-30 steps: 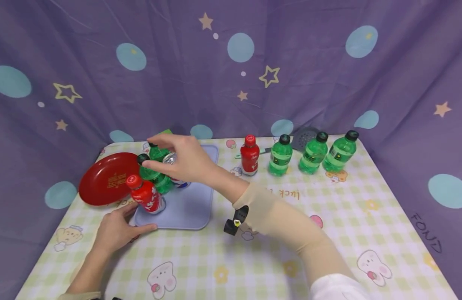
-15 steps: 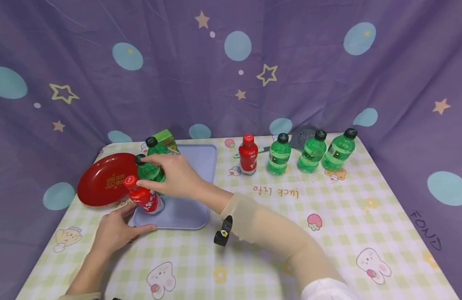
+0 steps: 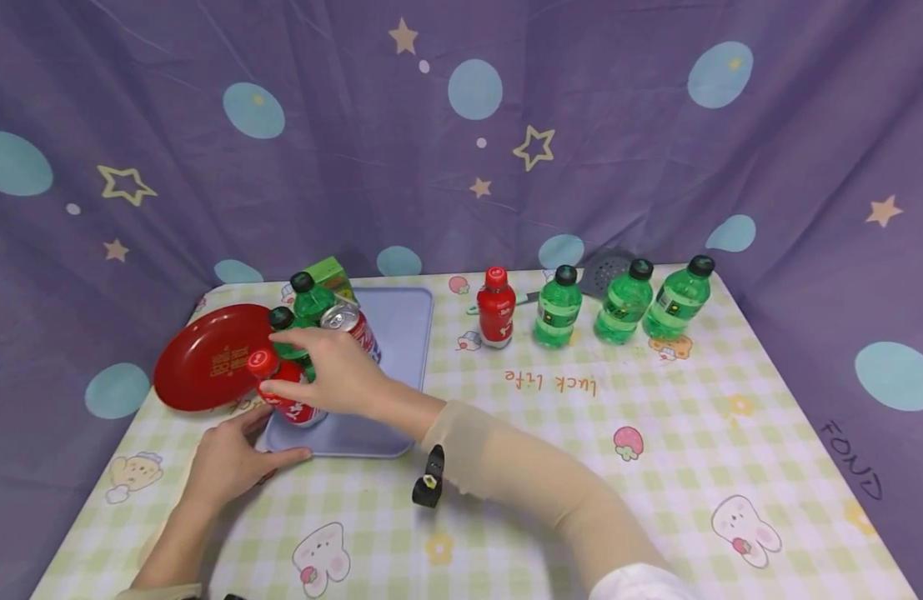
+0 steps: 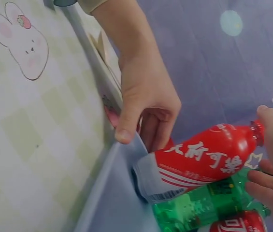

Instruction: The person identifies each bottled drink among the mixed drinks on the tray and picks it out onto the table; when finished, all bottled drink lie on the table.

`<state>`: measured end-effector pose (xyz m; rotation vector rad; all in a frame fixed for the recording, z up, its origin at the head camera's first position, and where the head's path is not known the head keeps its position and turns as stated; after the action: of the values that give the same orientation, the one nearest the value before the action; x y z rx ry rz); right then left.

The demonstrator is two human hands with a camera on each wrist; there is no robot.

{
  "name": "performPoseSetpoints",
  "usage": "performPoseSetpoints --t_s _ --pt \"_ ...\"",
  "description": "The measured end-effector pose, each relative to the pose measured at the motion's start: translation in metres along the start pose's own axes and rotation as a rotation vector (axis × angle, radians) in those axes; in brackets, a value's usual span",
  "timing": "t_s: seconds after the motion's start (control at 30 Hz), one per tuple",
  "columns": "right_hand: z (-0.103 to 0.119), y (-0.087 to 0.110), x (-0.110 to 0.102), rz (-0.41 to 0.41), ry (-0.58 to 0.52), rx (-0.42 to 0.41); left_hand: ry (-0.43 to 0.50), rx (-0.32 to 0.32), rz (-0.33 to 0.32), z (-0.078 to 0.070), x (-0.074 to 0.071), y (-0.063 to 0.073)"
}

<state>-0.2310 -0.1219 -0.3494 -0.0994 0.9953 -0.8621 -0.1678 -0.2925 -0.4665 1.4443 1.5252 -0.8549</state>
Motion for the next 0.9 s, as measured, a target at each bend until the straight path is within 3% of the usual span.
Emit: performPoseSetpoints --t_s 0.53,0.9 --pt "0.0 0.005 0.028 0.007 0.03 0.044 0.013 0.01 -0.015 0.001 -0.001 0.001" --pt "0.0 0.01 0.037 0.037 -0.027 0.029 0.029 0.03 -0.022 0.0 -0.001 -0.001"
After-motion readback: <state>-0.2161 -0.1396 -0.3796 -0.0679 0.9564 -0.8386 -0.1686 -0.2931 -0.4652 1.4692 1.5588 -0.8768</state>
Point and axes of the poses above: each hand's wrist, its own y-axis away from the middle knuckle, its own x-axis out of the palm, z = x × y, the point moved 9 cm from there along -y, towards the middle knuckle, and after that the axes turned 3 degrees about z, right-handed, at the moved point
